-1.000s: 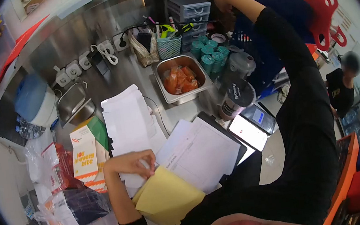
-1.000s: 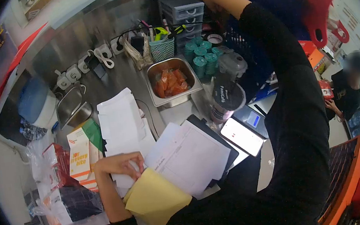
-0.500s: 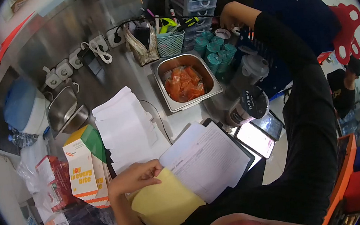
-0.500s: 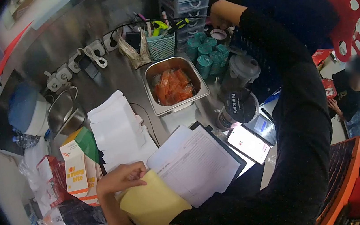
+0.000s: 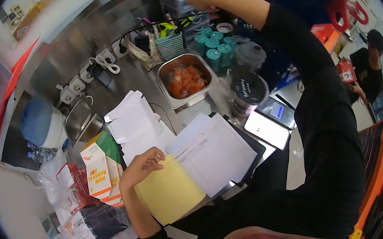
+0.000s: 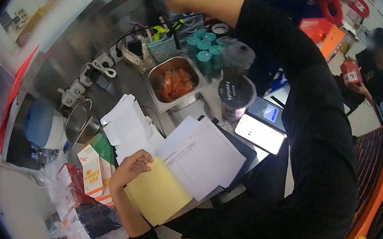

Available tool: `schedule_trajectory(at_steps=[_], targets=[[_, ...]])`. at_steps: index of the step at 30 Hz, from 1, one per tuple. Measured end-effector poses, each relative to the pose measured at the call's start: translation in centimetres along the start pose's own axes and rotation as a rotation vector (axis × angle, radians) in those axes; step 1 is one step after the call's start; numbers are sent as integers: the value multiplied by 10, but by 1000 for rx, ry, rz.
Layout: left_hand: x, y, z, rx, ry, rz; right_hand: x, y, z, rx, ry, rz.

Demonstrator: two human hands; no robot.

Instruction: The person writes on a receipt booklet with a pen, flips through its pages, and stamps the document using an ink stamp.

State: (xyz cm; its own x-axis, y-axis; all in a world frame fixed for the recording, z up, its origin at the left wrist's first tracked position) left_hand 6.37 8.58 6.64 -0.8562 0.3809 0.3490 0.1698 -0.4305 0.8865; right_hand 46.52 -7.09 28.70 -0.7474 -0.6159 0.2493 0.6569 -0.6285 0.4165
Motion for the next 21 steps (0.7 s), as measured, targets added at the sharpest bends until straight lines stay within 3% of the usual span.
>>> schedule_trajectory(at_steps=[1,2,4,6,8,9,11,13,14,16,17,19,21], targets=[[-1,-2,0,10,-5,3,-6,2,-6,99,104,24],[-1,-5,0,15,-7,1,26,-16,8,-8,389,272],[-3,-8,-1,27,-12,-7,177,-51,26,-132,512,278],[-3,-2,-5,33,-15,5,265,-68,-12,-127,836,427],[6,8,-3,27,30,14,351,-83,-48,-310,589,574],[9,14,3,-80,117,-5,385,-85,-66,-400,263,706],[4,29,22,-305,288,-63,422,-77,-123,-718,-6,1159],[-21,50,60,-344,457,15,442,-61,-182,-1027,-277,1235],[-43,58,88,-655,584,-171,444,-49,-202,-1135,-303,1070],[-102,87,143,-860,755,-223,451,-34,-236,-1256,-295,711],[-130,107,164,-1054,813,50,457,-29,-252,-1271,-258,518],[-192,110,217,-1299,917,59,468,-26,-272,-1344,-180,226],[-246,96,254,-1282,942,317,477,-22,-280,-1453,-71,17]])
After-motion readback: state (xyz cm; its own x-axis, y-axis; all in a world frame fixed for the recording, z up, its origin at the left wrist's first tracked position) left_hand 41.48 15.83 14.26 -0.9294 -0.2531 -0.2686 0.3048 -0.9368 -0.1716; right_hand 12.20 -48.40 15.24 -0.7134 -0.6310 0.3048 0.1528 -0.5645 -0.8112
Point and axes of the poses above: each hand's wrist, its own x-axis away from the middle knuckle, its own z-axis out of the back of the hand, y = z × x, the point moved 4 cm from there along -x, towards the middle knuckle, and after that the axes turned 12 degrees about -y, right-handed, at the moved point
